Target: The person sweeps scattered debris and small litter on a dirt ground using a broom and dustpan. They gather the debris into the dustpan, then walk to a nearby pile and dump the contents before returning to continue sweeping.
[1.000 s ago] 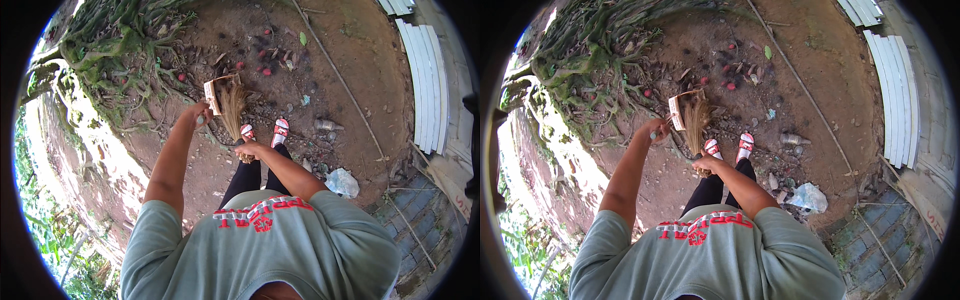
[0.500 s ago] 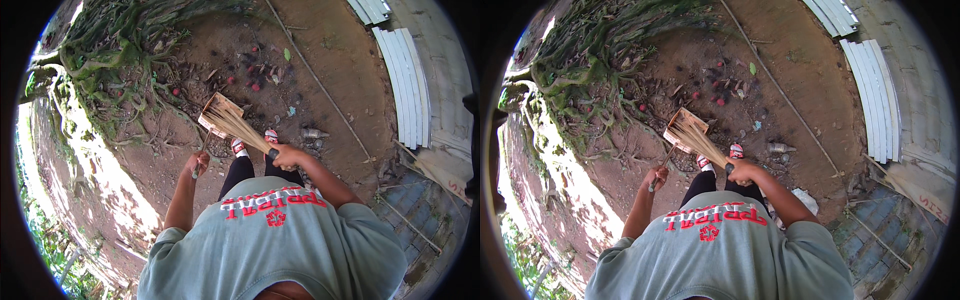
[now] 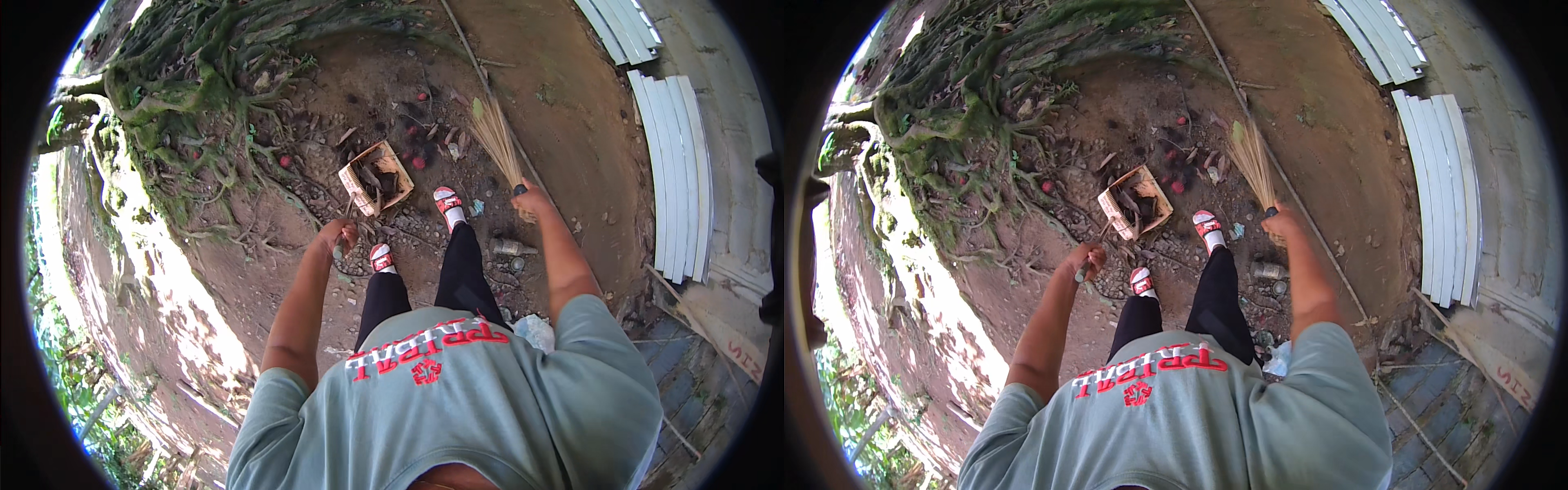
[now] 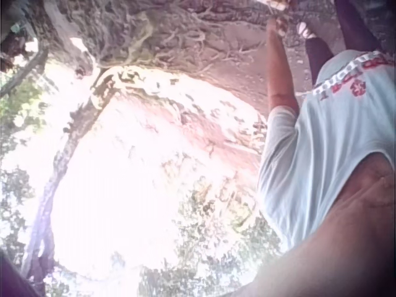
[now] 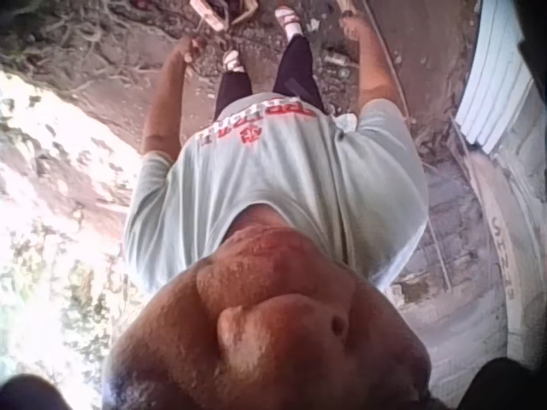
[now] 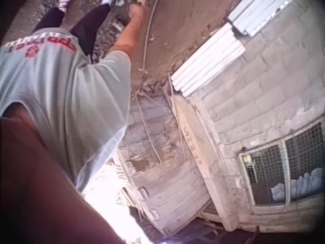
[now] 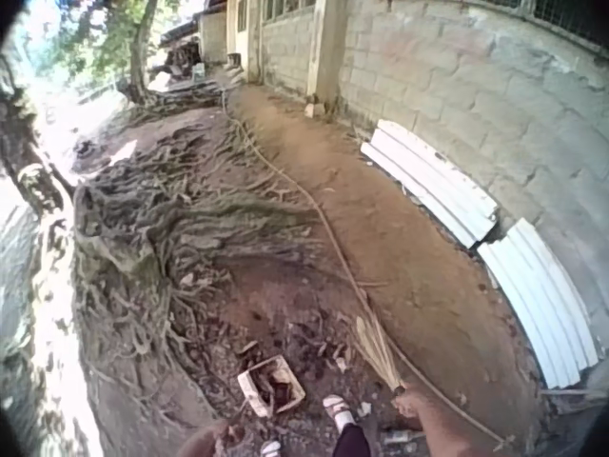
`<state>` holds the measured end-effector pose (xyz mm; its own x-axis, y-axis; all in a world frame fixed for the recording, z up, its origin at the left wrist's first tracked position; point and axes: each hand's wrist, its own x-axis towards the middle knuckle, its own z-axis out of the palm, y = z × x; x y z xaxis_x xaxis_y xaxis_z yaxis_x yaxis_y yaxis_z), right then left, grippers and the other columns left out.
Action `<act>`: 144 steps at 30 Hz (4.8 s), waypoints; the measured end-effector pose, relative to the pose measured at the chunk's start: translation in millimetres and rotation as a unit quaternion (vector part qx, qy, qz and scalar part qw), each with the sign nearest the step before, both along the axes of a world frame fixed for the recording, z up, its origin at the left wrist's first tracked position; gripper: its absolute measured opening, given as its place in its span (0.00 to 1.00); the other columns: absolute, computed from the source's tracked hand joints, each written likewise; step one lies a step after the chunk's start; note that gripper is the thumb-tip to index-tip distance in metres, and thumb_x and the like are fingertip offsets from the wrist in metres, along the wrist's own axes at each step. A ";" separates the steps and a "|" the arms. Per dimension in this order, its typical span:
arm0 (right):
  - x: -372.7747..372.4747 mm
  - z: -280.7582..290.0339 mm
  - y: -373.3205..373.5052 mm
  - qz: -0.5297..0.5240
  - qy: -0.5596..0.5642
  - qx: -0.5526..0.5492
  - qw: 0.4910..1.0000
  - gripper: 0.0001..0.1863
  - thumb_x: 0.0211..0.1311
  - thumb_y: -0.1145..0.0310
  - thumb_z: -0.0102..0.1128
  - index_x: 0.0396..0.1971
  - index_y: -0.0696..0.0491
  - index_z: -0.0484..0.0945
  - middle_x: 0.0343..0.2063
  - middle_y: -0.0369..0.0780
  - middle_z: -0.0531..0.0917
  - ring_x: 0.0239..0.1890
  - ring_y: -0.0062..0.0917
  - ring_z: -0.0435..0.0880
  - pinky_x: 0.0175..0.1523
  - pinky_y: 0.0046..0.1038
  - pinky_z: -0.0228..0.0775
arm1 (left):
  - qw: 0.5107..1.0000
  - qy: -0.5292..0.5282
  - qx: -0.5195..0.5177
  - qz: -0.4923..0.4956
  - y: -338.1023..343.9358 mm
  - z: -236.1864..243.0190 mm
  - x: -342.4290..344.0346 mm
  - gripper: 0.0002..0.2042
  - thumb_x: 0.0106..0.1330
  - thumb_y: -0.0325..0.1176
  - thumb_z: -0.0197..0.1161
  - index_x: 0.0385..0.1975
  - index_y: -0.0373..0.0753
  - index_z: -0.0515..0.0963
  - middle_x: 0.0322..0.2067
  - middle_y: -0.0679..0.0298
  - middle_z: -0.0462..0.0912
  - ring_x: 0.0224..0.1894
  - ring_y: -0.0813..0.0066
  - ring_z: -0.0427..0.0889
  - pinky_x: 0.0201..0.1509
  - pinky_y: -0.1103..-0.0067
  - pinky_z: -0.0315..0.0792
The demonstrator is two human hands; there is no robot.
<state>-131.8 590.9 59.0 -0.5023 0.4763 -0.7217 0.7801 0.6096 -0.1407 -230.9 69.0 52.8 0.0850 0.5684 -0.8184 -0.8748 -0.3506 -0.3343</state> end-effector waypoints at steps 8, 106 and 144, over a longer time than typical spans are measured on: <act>18.1 24.3 -0.8 -0.104 -0.069 -0.382 0.916 0.51 0.39 0.73 0.64 0.70 0.44 0.53 0.31 0.46 0.82 0.26 0.31 0.81 0.28 0.34 0.73 | 0.999 -0.021 -0.035 0.022 102.3 4.6 -69.1 0.13 0.69 0.30 0.40 0.19 0.41 0.59 0.12 0.71 0.63 0.11 0.84 0.64 0.12 0.88 0.64; -126.6 119.6 -4.8 0.346 -0.055 -0.048 0.935 0.53 0.41 0.67 0.71 0.69 0.32 0.51 0.54 0.50 0.76 0.53 0.39 0.78 0.58 0.34 0.70 | 0.936 -0.003 -0.031 0.349 99.0 -17.5 59.9 0.09 0.71 0.28 0.40 0.26 0.36 0.61 0.14 0.72 0.63 0.12 0.85 0.64 0.13 0.88 0.66; -8.6 48.4 -122.5 0.227 -0.308 -0.358 0.852 0.59 0.41 0.74 0.67 0.71 0.43 0.38 0.35 0.47 0.83 0.31 0.29 0.84 0.35 0.32 0.77 | 0.870 -0.069 0.022 0.487 117.7 1.6 100.5 0.13 0.67 0.25 0.42 0.17 0.37 0.63 0.14 0.69 0.66 0.11 0.86 0.66 0.13 0.90 0.68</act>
<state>-140.4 468.3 107.4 0.0608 -0.3392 -0.9387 0.5464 0.7984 -0.2531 -130.4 186.8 54.3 -0.3586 0.4562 -0.8145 -0.1197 -0.8877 -0.4445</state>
